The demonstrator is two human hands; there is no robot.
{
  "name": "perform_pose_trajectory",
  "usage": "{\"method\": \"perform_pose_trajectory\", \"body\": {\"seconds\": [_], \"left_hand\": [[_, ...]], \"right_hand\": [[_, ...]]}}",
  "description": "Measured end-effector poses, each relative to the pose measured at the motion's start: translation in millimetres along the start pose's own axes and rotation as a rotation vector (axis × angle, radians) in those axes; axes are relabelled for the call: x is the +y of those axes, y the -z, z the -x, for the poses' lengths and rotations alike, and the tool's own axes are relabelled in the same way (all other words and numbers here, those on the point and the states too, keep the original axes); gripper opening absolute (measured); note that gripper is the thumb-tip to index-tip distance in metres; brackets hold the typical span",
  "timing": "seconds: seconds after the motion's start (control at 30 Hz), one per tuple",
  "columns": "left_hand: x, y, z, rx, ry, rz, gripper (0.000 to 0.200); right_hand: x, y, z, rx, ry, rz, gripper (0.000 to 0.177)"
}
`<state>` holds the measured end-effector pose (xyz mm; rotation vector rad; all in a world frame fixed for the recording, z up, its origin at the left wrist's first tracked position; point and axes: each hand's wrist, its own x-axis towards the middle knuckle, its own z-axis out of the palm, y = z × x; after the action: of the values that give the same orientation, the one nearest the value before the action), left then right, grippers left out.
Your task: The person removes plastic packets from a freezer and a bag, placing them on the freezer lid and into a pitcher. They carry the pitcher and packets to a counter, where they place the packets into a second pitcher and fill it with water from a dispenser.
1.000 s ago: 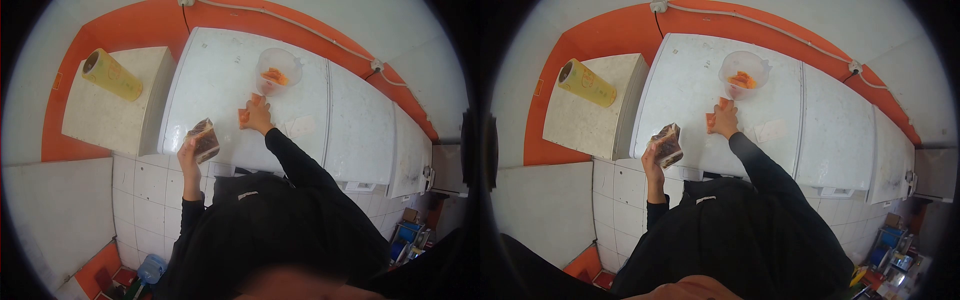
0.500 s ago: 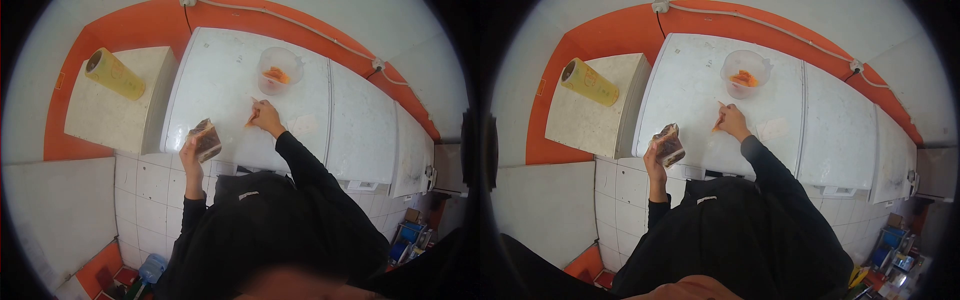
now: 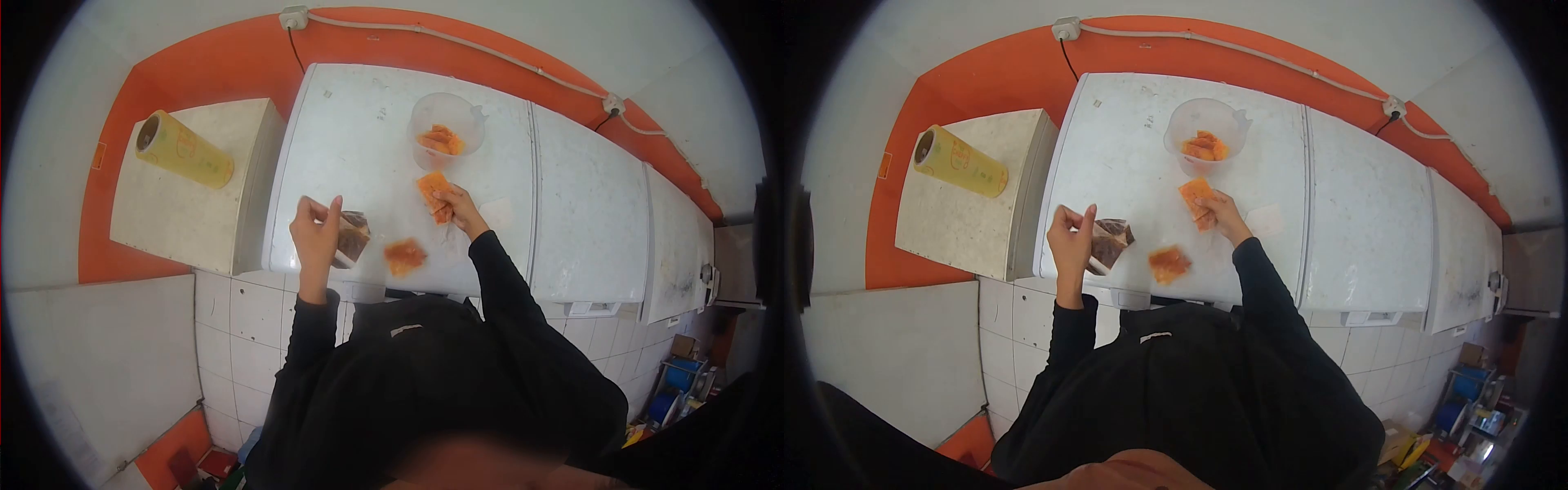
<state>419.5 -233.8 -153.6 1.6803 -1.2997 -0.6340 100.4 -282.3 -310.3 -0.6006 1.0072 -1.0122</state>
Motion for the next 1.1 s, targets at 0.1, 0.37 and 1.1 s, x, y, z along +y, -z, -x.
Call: {"method": "perform_pose_trajectory", "body": {"seconds": [0.1,0.37,1.1], "left_hand": [[26.0,-3.9,-16.7,-0.022,-0.03,-0.029,0.026],[11.0,3.7,-22.3,-0.351,-0.022,-0.149,0.025],[-21.6,55.0,4.5,-0.232,0.106,-0.161,0.026]], "right_hand": [[-2.8,5.0,3.7,-0.001,0.02,-0.095,0.044],[-48.9,-13.7,64.6,-0.183,-0.052,0.479,0.05],[45.7,-142.2,28.2,-0.995,-0.682,1.402,0.034]]}}
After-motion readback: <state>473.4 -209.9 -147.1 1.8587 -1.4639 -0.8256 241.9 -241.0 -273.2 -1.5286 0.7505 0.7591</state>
